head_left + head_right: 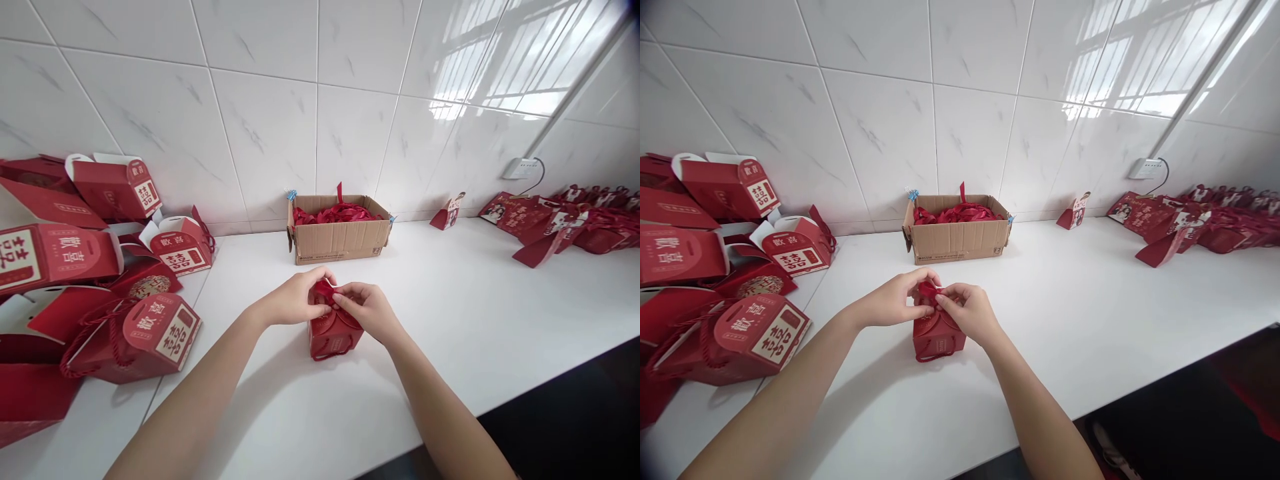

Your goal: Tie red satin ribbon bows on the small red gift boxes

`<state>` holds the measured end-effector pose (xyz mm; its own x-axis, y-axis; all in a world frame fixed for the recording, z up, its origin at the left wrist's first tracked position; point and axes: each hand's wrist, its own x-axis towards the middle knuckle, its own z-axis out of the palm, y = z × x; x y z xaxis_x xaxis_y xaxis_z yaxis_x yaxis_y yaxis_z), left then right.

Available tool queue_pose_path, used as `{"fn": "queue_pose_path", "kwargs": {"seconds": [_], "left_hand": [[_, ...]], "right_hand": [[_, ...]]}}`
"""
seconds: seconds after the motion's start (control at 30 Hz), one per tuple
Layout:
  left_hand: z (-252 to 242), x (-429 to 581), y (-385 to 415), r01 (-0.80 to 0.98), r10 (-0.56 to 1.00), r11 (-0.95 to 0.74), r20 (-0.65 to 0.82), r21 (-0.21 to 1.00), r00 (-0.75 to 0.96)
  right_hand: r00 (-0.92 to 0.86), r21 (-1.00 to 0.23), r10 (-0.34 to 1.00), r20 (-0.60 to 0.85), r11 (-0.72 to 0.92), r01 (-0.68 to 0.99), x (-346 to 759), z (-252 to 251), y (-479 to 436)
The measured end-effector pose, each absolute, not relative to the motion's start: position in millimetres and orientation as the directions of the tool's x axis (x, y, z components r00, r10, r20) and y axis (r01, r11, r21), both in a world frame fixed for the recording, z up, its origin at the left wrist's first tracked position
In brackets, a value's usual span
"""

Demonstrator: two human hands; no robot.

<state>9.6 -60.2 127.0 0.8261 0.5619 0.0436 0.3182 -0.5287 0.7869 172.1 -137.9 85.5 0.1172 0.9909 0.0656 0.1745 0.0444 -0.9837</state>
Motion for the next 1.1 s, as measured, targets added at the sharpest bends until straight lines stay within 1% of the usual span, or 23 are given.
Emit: {"fn": "queue_pose_path", "kwargs": {"seconds": [0.13, 0.33, 0.53, 0.67, 0.77, 0.83, 0.93, 1.0, 1.1], "left_hand": [[123, 12, -60, 0.33, 0.606, -0.516, 0.064, 0.791, 0.793], [120, 16, -59, 0.284, 0.592, -0.509, 0.092, 0.813, 0.801], [116, 19, -59, 0.223, 0.6, -0.52, 0.167, 0.824, 0.783], [108, 26, -65, 0.23, 0.642, -0.53, 0.209, 0.816, 0.737], [103, 31, -68, 0.26, 0.702, -0.533, 0.25, 0.805, 0.667], [103, 32, -68, 0.3, 0.73, -0.558, 0.286, 0.774, 0.621], [109, 28, -65, 0.402, 0.718, -0.633, 0.309, 0.661, 0.623], [115, 24, -64, 0.461, 0.707, -0.656, 0.273, 0.598, 0.653], [122, 18, -65, 0.526, 0.733, -0.621, 0.192, 0.581, 0.653]], "right_hand": [[0.135, -0.991, 0.99, 0.051, 0.034, 0.127, 173, 87, -139], [0.141, -0.986, 0.99, -0.006, -0.03, 0.164, 176, 86, -138], [0.132, -0.979, 0.991, 0.003, -0.025, 0.204, 178, 84, -136], [0.129, -0.98, 0.991, -0.02, -0.045, 0.195, 182, 85, -136], [0.149, -0.979, 0.989, -0.022, -0.051, 0.196, 185, 86, -136], [0.159, -0.98, 0.987, -0.021, -0.052, 0.194, 186, 86, -135], [0.147, -0.983, 0.989, -0.022, -0.048, 0.177, 185, 84, -134], [0.145, -0.984, 0.989, -0.022, -0.047, 0.171, 183, 84, -134], [0.149, -0.987, 0.989, -0.02, -0.044, 0.154, 181, 84, -134]]}}
